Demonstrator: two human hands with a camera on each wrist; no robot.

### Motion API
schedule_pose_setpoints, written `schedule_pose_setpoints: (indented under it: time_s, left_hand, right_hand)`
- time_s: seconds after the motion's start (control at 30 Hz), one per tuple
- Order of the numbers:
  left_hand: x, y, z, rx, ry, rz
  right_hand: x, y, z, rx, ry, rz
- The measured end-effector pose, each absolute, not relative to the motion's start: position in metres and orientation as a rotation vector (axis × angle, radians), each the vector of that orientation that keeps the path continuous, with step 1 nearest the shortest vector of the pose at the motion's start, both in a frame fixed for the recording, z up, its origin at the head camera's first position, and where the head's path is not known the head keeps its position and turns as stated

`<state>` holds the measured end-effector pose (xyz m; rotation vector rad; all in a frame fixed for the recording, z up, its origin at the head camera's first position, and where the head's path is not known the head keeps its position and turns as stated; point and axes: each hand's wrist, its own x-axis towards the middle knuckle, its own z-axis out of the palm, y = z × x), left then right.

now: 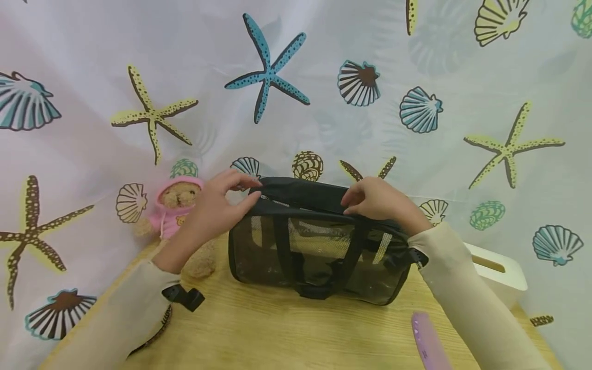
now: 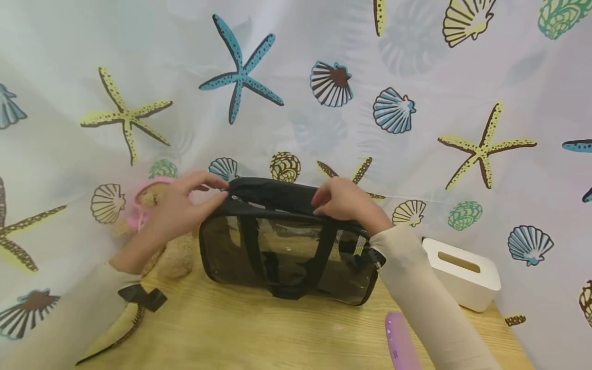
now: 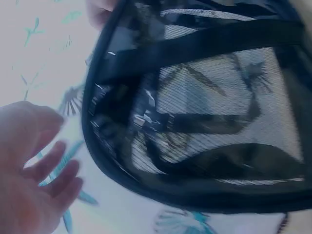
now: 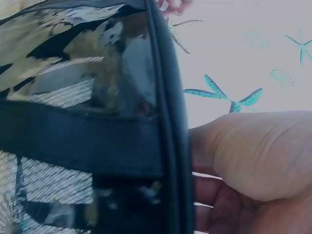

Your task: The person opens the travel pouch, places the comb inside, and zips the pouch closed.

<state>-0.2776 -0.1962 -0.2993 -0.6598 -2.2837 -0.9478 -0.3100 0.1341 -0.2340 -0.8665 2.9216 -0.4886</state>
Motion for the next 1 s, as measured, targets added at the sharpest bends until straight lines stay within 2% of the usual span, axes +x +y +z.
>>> schedule_pose_setpoints:
  time_s: [0.13, 0.3, 0.57, 1.0]
  left_hand:
    - [-0.293, -0.173, -0.27, -0.799, -2.571, -0.864]
    - [-0.309, -0.147, -0.253, -0.905, -2.86, -0.726]
    - [-0.32, -0.134, -0.247, -0.919, -3.037, -0.589]
    - [-0.326, -0.132, -0.245, -0.964, -3.128, -0.643]
  right_hand:
    - [-0.314, 0.137, -0.239, -0.905, 2.855, -0.496]
    - [-0.32, 0.133, -0.242, -0.899, 2.761, -0.434]
    - [-0.325, 0.13, -0.241, -0.831, 2.68, -0.39]
    - [-0.327, 0.125, -0.245, -0.728, 2.733, -0.423]
